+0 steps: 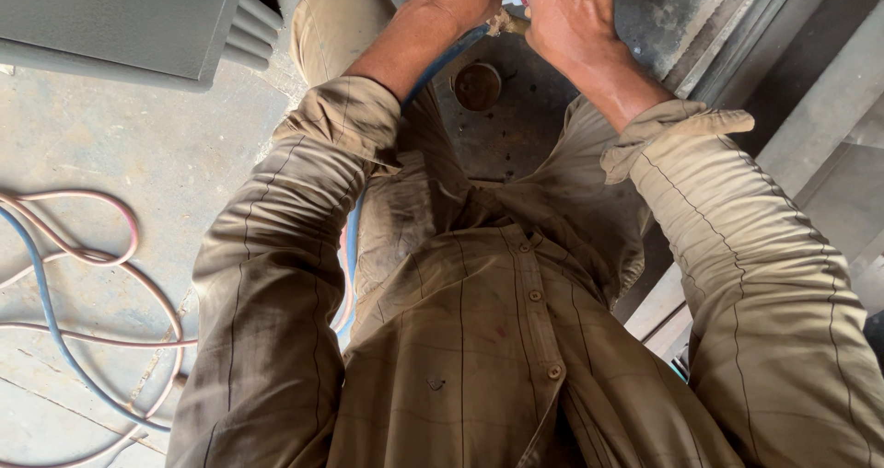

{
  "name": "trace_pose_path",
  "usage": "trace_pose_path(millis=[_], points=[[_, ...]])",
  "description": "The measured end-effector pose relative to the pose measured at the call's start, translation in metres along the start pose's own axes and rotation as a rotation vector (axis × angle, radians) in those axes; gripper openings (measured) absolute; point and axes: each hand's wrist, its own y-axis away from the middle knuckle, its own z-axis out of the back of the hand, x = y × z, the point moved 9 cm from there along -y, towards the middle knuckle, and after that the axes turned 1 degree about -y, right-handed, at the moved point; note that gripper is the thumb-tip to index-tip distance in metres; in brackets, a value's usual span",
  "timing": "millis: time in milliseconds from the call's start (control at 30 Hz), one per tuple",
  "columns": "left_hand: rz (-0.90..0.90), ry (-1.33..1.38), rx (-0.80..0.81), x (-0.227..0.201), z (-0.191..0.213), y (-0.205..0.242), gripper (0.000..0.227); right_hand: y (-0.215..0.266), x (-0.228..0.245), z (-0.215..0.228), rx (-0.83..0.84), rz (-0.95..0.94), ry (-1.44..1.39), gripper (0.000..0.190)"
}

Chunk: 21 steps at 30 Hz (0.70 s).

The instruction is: The person sits on the floor and repairs a damaged section of a blue and red hose. They apply a liquid from a small bottle to the damaged area and rub it in with their fingers. The person then picks up the bottle and stands up.

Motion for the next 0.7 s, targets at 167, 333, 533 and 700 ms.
trace_pose_path(millis=[167, 333, 533, 700], points=[[-0.005, -0.004, -0.004, 0.0, 0.0, 0.0, 0.015, 0.003, 0.004, 0.003, -0.006, 0.006, -0.033, 0.019], [0.019, 0.002, 0.013, 0.004, 0.0, -0.001, 0.016, -0.002, 0.006, 0.0, 0.015, 0.006, -0.008, 0.024], [0.008, 0.022, 0.006, 0.002, 0.002, 0.0, 0.015, 0.0, 0.01, 0.004, -0.005, 0.017, -0.004, 0.026], [0.057, 0.062, 0.073, 0.007, -0.007, 0.002, 0.015, 0.002, 0.013, 0.003, 0.034, 0.025, -0.02, 0.024]])
